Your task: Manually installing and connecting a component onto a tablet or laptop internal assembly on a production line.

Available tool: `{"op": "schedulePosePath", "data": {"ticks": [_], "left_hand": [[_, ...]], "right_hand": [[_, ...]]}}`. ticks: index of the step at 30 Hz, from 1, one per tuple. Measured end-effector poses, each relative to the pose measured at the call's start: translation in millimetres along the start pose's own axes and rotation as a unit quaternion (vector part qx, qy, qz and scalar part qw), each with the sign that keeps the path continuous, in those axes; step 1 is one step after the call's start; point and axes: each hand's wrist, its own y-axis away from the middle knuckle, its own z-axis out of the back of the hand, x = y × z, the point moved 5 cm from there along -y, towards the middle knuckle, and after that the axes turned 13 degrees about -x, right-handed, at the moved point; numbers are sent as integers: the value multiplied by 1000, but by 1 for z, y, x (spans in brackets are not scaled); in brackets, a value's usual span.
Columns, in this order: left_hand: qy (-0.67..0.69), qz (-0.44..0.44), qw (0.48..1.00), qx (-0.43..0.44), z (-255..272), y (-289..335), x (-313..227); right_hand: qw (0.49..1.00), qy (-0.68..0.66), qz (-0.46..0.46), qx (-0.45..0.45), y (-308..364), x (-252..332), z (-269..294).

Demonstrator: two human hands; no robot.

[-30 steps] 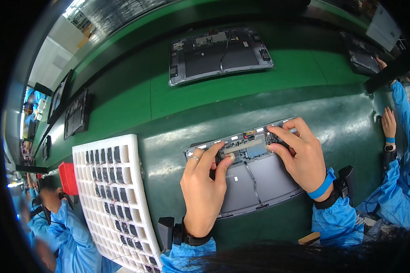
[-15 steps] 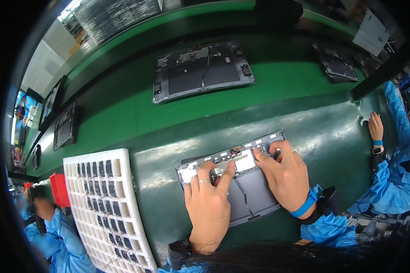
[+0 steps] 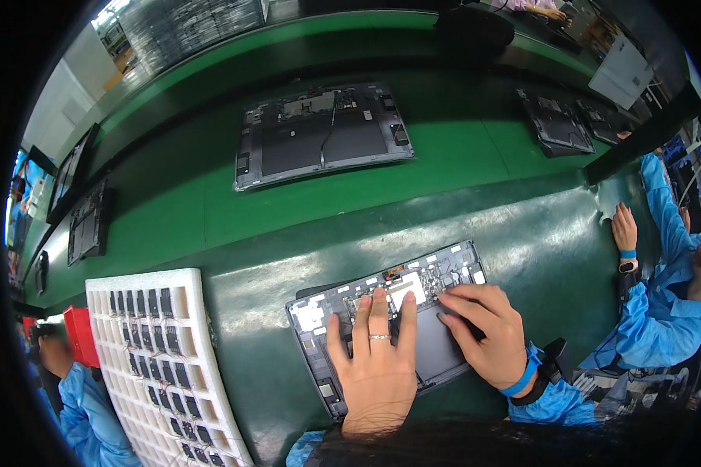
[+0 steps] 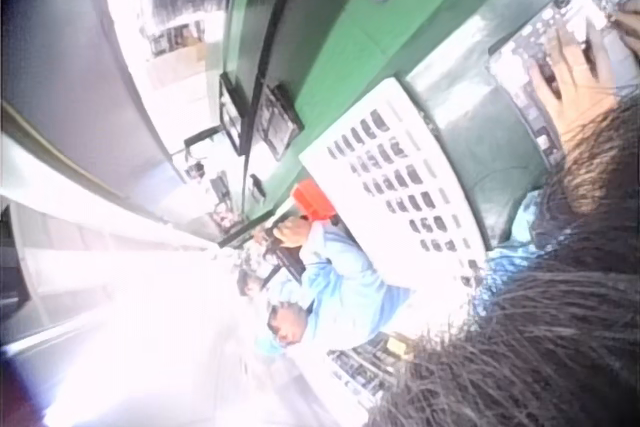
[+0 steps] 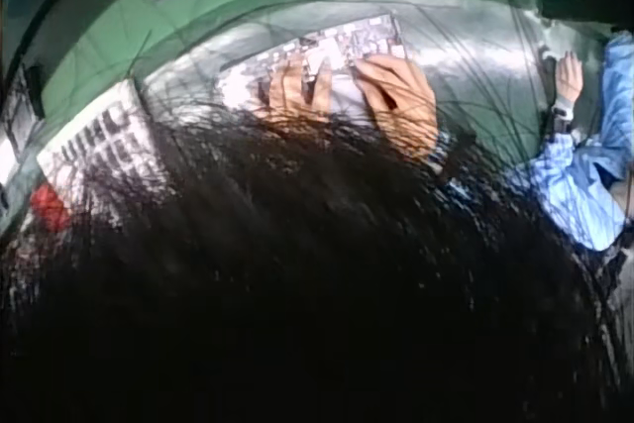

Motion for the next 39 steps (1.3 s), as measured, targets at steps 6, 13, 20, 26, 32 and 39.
{"op": "schedulePosePath", "data": {"ticks": [6,13,20,26,32,39], "left_hand": [[38,13,999,14,-2,-4,3],[61,15,997,37,-1,-12,-1],[62,32,991,112,12,-26,12],[191,172,956,145,14,-29,34],[207,147,958,132,8,-28,33],[205,157,956,135,4,-27,31]], "right_hand": [[986,-116,-123,1,5,-12,10],[984,84,97,123,-58,10,5],[994,-27,13,102,-65,-30,2],[987,33,38,155,-35,21,-2],[976,-11,65,209,-21,20,-3],[971,-31,14,236,-22,18,-7]]}}
